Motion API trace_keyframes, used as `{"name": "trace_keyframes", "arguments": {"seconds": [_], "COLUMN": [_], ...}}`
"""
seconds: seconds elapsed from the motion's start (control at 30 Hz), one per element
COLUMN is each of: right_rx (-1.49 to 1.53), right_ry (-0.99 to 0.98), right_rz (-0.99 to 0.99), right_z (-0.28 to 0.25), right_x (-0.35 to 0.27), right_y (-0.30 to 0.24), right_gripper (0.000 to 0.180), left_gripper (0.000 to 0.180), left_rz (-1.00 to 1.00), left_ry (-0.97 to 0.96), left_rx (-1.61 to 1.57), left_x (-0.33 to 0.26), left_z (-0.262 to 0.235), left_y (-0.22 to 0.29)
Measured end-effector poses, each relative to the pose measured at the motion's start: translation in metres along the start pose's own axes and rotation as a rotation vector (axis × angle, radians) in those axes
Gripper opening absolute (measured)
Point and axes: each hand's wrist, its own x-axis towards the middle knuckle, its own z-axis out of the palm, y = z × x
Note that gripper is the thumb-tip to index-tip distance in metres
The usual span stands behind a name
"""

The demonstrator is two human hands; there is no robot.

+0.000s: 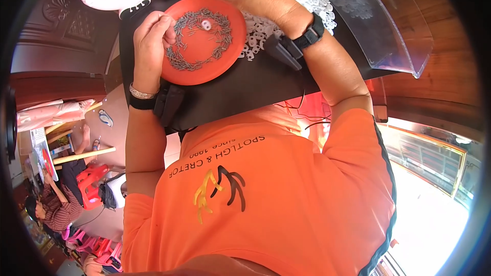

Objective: Assembling small white plastic components by manually joining them with metal pins.

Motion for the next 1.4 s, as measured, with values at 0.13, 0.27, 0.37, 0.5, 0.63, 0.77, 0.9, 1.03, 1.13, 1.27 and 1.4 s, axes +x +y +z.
{"name": "trace_keyframes", "arguments": {"seconds": [0.13, 0.27, 0.37, 0.5, 0.63, 0.77, 0.9, 1.03, 1.13, 1.27, 1.4], "right_rx": [-0.436, -0.65, -0.577, -0.634, -0.557, -0.336, -0.272, -0.466, -0.487, -0.336, -0.084], "right_ry": [-0.11, -0.397, -0.251, -0.253, -0.107, -0.421, -0.536, -0.513, -0.496, -0.131, -0.499], "right_rz": [0.016, 0.193, 0.111, 0.118, -0.011, 0.065, -0.014, -0.026, 0.07, -0.196, -0.039], "right_z": [-0.018, -0.006, -0.001, -0.007, -0.021, -0.045, -0.024, -0.011, -0.02, -0.026, -0.041], "right_x": [0.002, 0.002, 0.008, 0.005, -0.008, 0.0, -0.01, -0.005, 0.003, -0.012, -0.009], "right_y": [0.024, 0.049, 0.054, 0.06, 0.06, 0.035, 0.046, 0.046, 0.045, 0.043, 0.017], "right_gripper": [0.023, 0.021, 0.021, 0.023, 0.024, 0.023, 0.013, 0.011, 0.018, 0.019, 0.014], "left_gripper": [0.021, 0.023, 0.022, 0.026, 0.026, 0.026, 0.026, 0.026, 0.026, 0.026, 0.026], "left_rz": [-0.055, -0.12, -0.176, -0.161, -0.166, -0.138, -0.166, -0.182, -0.194, -0.189, -0.175], "left_ry": [0.045, -0.02, 0.008, 0.001, 0.059, 0.086, 0.107, 0.083, 0.067, 0.035, 0.009], "left_rx": [0.073, 0.036, 0.016, 0.106, 0.113, 0.142, 0.144, 0.138, 0.135, 0.122, 0.103], "left_x": [0.005, 0.011, 0.01, 0.013, 0.015, 0.015, 0.013, 0.015, 0.013, 0.013, 0.015], "left_z": [-0.004, -0.005, -0.006, -0.011, -0.013, -0.009, -0.009, -0.009, -0.01, -0.008, -0.007], "left_y": [-0.003, -0.012, -0.011, -0.014, -0.017, -0.017, -0.012, -0.013, -0.013, -0.015, -0.013]}}
